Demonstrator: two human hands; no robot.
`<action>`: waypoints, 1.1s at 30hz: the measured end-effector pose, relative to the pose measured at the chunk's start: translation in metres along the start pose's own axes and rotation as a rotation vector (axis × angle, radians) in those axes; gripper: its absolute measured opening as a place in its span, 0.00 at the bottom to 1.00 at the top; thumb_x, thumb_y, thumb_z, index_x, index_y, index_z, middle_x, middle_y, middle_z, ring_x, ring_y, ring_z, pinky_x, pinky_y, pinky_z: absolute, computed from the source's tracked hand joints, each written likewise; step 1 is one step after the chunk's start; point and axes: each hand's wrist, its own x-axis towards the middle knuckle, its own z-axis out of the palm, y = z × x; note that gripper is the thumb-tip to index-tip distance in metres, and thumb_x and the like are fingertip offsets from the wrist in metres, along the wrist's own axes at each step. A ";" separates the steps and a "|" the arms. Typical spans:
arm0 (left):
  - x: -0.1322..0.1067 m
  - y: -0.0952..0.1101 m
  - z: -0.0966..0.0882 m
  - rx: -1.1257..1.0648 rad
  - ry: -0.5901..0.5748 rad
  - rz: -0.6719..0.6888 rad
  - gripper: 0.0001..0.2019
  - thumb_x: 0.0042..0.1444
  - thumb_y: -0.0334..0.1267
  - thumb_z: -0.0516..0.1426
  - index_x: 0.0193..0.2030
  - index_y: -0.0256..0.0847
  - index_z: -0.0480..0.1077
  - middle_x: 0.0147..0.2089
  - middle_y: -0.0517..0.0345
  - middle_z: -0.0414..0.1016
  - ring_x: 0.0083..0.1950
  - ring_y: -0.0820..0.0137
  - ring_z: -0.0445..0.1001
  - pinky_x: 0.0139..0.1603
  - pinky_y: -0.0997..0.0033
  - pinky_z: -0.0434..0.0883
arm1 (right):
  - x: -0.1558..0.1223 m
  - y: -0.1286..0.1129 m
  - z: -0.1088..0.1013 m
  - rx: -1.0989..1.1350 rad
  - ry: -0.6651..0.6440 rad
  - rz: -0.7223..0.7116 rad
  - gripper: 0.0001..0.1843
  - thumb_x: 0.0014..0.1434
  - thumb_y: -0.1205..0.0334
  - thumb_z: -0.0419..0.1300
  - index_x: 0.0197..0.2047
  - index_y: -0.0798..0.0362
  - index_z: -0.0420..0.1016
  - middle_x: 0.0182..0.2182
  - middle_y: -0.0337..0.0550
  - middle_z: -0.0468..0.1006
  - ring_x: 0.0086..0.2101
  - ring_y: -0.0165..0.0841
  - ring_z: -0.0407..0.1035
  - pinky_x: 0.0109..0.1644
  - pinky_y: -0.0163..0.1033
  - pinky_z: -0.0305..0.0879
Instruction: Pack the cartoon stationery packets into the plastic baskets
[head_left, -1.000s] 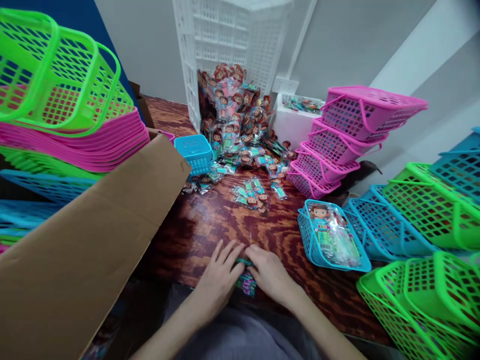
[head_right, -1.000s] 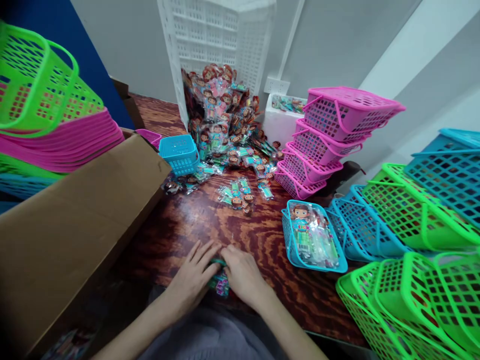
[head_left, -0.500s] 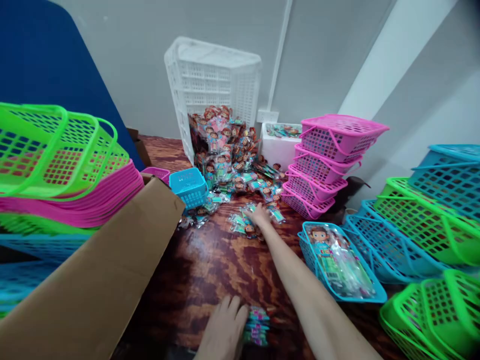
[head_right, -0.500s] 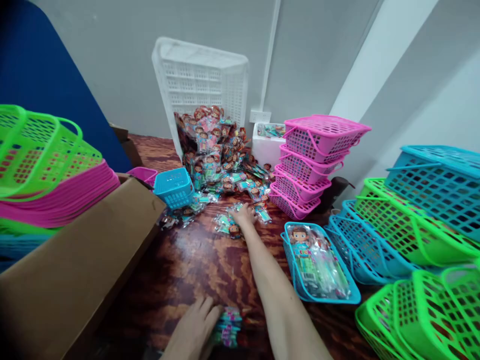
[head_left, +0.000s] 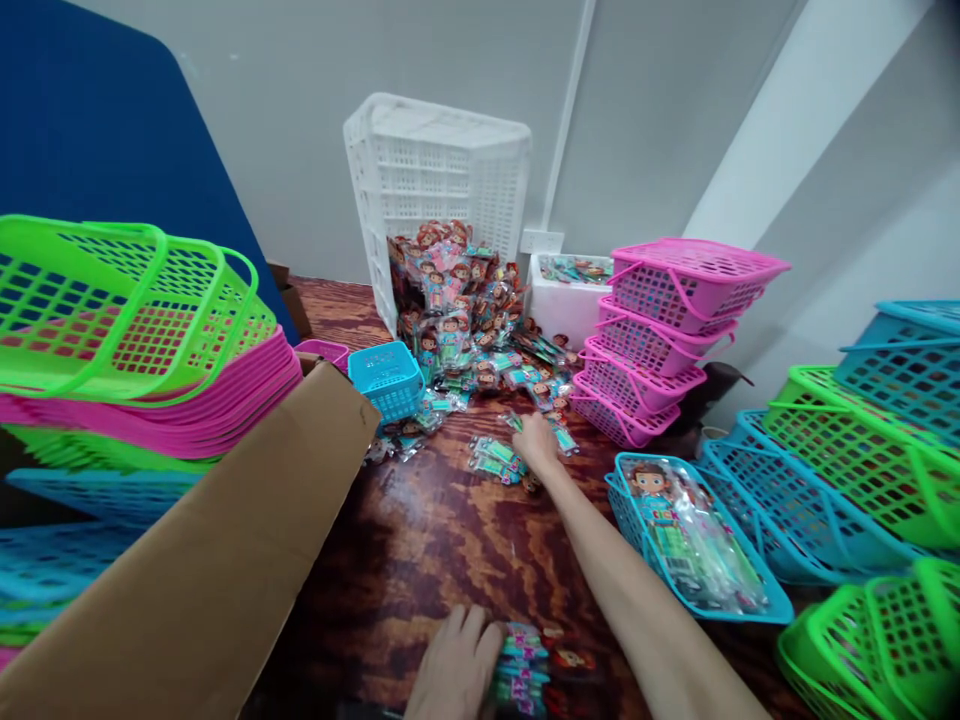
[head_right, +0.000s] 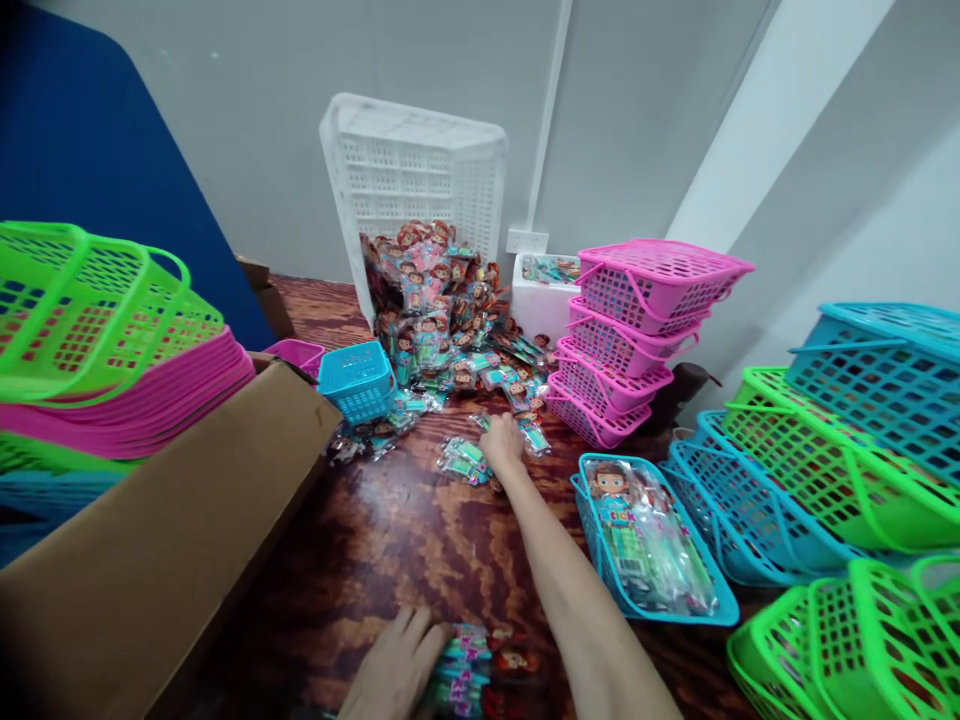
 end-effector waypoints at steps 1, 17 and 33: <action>-0.003 0.003 -0.002 -0.022 0.022 0.005 0.31 0.47 0.28 0.58 0.61 0.45 0.64 0.57 0.50 0.67 0.56 0.55 0.62 0.57 0.57 0.65 | -0.014 0.001 -0.005 -0.007 0.031 -0.031 0.19 0.63 0.68 0.51 0.54 0.57 0.74 0.51 0.57 0.72 0.51 0.43 0.67 0.53 0.42 0.61; -0.021 0.032 -0.034 -0.013 0.128 0.010 0.26 0.52 0.22 0.52 0.57 0.43 0.64 0.54 0.53 0.66 0.55 0.60 0.62 0.57 0.60 0.65 | -0.156 0.035 0.023 0.143 -0.208 -0.224 0.18 0.64 0.60 0.57 0.57 0.49 0.70 0.54 0.50 0.70 0.54 0.42 0.61 0.56 0.44 0.57; -0.030 0.033 -0.024 0.054 0.502 0.104 0.26 0.48 0.20 0.51 0.55 0.38 0.65 0.69 0.43 0.52 0.73 0.52 0.45 0.71 0.43 0.52 | -0.195 0.029 0.007 0.430 -0.407 -0.392 0.09 0.52 0.70 0.60 0.37 0.49 0.69 0.34 0.35 0.77 0.37 0.32 0.71 0.39 0.33 0.58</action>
